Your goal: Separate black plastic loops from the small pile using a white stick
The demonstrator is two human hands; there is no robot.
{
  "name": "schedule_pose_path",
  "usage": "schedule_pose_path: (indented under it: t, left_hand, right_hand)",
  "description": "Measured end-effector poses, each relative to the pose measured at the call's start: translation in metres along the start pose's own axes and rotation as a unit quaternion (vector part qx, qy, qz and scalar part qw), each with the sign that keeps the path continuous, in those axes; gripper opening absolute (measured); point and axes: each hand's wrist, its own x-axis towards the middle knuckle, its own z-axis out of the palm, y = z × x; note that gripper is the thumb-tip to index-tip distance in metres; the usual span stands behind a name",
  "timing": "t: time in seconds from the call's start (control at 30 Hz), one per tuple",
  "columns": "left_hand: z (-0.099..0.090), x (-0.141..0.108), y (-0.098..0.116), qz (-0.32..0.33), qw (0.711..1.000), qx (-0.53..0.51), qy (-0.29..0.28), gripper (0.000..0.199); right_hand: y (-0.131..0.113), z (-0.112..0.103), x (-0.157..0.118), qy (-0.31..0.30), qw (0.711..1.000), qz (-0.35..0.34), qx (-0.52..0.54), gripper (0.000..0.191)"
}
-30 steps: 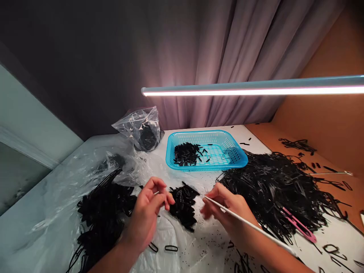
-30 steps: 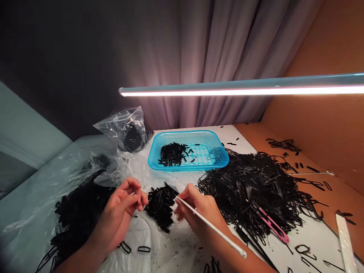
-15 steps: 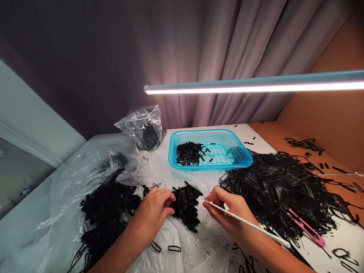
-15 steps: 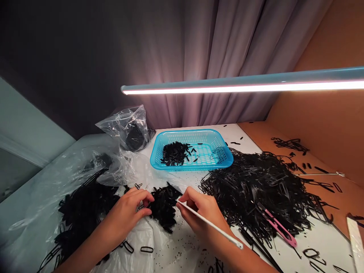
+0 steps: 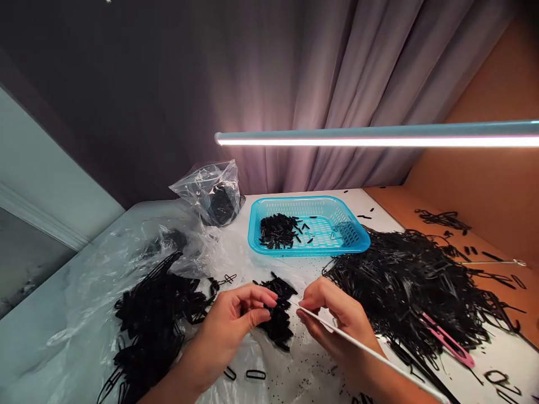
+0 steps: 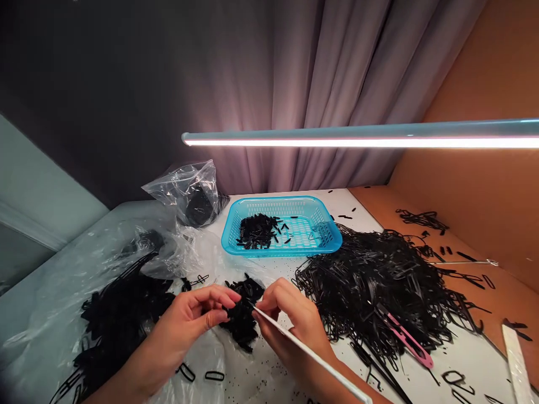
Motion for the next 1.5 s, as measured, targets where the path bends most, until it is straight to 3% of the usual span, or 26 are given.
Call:
schedule_pose_path:
  t: [0.13,0.33,0.93,1.1,1.27,1.5]
  left_hand:
    - [0.013,-0.001,-0.009,-0.066,0.978,-0.198,-0.011,0.015]
    - [0.023,-0.001,-0.016,-0.056,0.953,-0.297,-0.022,0.031]
    - [0.022,0.003,-0.026,0.066,0.976,-0.207,0.026,0.027]
    - [0.025,0.002,-0.021,0.077,0.974,-0.206,0.053,0.029]
    - [0.027,0.002,-0.021,0.095,0.966,-0.237,0.034,0.025]
    - [0.025,0.001,-0.021,0.157,0.966,-0.203,0.026,0.016]
  right_hand:
    - [-0.009,0.003,-0.001,0.008,0.999,-0.044,0.021,0.009]
    - [-0.012,0.011,-0.003,-0.009,0.994,-0.094,0.047,0.01]
    - [-0.012,0.005,-0.003,-0.038,0.985,-0.165,0.026,0.012]
    - [-0.014,0.004,-0.003,-0.056,0.974,-0.215,-0.051,0.01]
    - [-0.023,0.005,-0.006,-0.076,0.955,-0.248,-0.144,0.016]
    - [-0.016,0.009,-0.012,0.0,0.968,-0.223,-0.117,0.017]
